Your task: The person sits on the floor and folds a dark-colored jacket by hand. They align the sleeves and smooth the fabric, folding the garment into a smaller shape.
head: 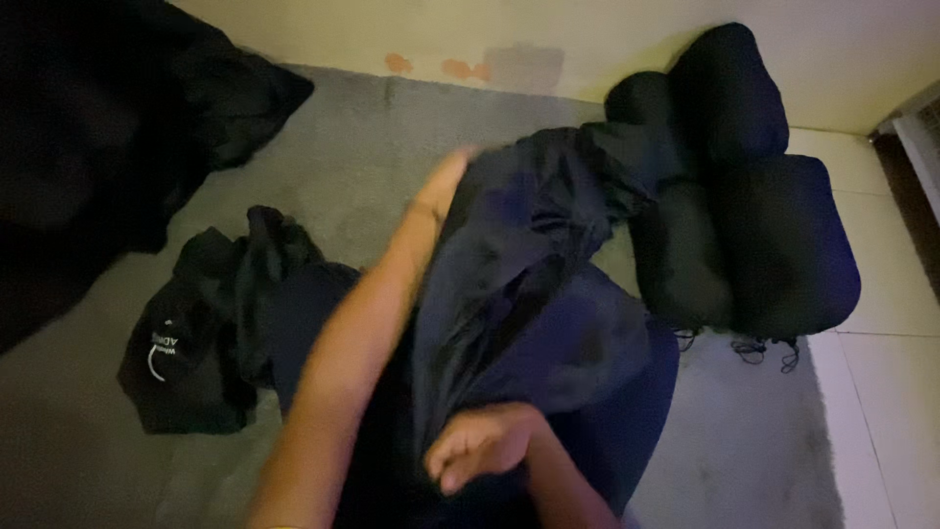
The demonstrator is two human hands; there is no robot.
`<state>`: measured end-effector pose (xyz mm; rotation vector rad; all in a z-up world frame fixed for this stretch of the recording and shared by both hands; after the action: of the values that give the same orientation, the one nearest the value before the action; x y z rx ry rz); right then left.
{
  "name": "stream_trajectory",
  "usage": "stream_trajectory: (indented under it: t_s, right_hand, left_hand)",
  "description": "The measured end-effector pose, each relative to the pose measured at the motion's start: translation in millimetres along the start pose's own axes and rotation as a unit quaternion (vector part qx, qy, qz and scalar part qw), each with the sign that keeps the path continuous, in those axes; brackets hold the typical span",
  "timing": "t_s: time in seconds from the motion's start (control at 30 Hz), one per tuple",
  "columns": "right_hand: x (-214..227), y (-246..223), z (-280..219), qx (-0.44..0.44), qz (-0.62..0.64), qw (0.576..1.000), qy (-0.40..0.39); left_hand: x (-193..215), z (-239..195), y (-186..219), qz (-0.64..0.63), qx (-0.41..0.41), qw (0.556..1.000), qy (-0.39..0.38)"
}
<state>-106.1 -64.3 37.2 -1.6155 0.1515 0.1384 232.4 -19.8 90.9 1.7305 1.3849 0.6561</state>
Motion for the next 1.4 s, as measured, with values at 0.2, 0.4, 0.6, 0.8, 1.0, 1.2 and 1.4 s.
stream_trajectory:
  t_s: [0.2,0.4,0.6,0.8,1.0,1.2,1.4]
  right_hand:
    - [231.9,410.5,-221.0,0.052,-0.089,0.639,0.762]
    - [135.5,51.3,-177.3,0.01,-0.145,0.425,0.893]
    - [143.4,65.3,-189.2,-0.016,-0.142,0.403,0.904]
    - [158.7,81.6,-180.4,0.088,0.104,0.442,0.887]
    - [114.1,-10.8,-128.2,0.077,0.125,0.496,0.856]
    - [156.8,74.1,-143.1,0.118,0.128,0.537,0.825]
    - [149.6,62.1,-129.4,0.079,0.089,0.548,0.828]
  left_hand:
    - [16.3,92.5,122.1,-0.173,-0.194,0.957,0.13]
    - [-6.8,62.6,127.5,0.149,-0.321,0.926,0.131]
    - [-39.9,21.7,23.5,0.345,-0.286,0.892,0.057]
    - [-52.0,1.6,-141.3,0.319,-0.089,0.943,0.028]
    - [-68.5,-94.2,-121.0,0.333,-0.109,0.933,-0.085]
    - [-22.1,-50.5,-189.4,0.142,-0.227,0.962,0.058]
    - [-1.3,-79.8,-167.3,-0.046,-0.202,0.972,0.114]
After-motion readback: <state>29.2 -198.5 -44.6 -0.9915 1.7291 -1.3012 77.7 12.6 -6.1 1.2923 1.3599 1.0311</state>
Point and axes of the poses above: each hand's wrist, its own z-axis towards the middle knuckle, its own x-axis out of the back of the hand, y = z × x, the point moved 6 cm from there along z, towards the middle knuckle, and after that the axes turned 2 degrees about x, right-handed, at the moved point
